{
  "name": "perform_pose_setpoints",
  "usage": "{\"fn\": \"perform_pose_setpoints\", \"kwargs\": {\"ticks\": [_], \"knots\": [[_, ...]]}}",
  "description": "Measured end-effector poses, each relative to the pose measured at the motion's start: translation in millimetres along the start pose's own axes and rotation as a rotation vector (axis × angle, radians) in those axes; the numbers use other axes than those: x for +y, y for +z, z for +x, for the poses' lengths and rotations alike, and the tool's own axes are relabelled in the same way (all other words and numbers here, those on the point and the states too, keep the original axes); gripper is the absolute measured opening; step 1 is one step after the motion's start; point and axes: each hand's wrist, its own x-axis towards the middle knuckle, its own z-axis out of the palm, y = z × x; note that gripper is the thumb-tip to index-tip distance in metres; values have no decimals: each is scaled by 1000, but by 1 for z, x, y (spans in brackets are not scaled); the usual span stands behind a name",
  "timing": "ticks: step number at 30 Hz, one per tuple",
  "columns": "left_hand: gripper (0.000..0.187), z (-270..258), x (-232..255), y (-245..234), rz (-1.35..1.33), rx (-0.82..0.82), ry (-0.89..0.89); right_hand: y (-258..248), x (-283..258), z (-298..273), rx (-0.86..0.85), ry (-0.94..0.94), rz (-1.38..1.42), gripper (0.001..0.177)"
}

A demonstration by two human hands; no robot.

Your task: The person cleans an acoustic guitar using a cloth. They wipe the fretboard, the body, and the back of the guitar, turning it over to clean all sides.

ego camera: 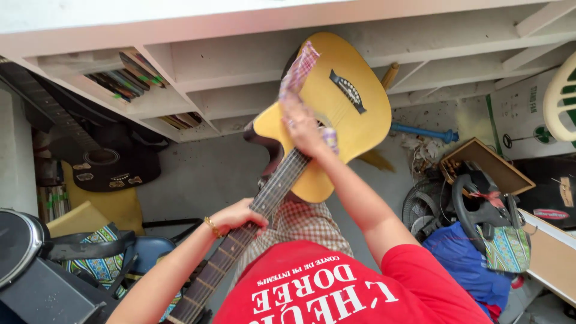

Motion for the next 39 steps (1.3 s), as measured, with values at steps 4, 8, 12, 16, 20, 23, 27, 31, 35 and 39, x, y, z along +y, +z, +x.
{"fn": "perform_pose_setpoints", "kwargs": {"ticks": [4, 8, 12, 16, 20, 23, 27, 31, 35, 39], "knots": [[21, -2, 8, -5, -55, 28, -86, -25, 62, 58, 90, 126, 112, 62], [22, 5, 20, -23, -249, -93, -196, 16, 40, 67, 6, 235, -28, 62], [29, 22, 19, -39, -234, 4, -248, 33, 36, 81, -141, -173, -135, 50], [23, 28, 31, -29, 13, 105, -143, -6, 115, 143, -284, 304, -299, 41], [20, 34, 29, -43, 81, 102, -61, 43, 179, 162, 288, 252, -302, 46], [18, 28, 44, -49, 103, 95, -34, 34, 127, 175, 348, -140, -463, 48], [21, 19, 40, -47, 118, 114, 52, -19, 177, 163, -142, 467, -213, 36], [22, -13, 57, -41, 279, 220, -69, -75, 244, 75, 310, 439, -223, 47], [25, -15, 61, -39, 316, 229, -87, -98, 254, -52, 380, 944, -190, 47], [30, -6, 60, -21, 436, 283, -26, -70, 328, -161, 527, 1210, 461, 54]]}}
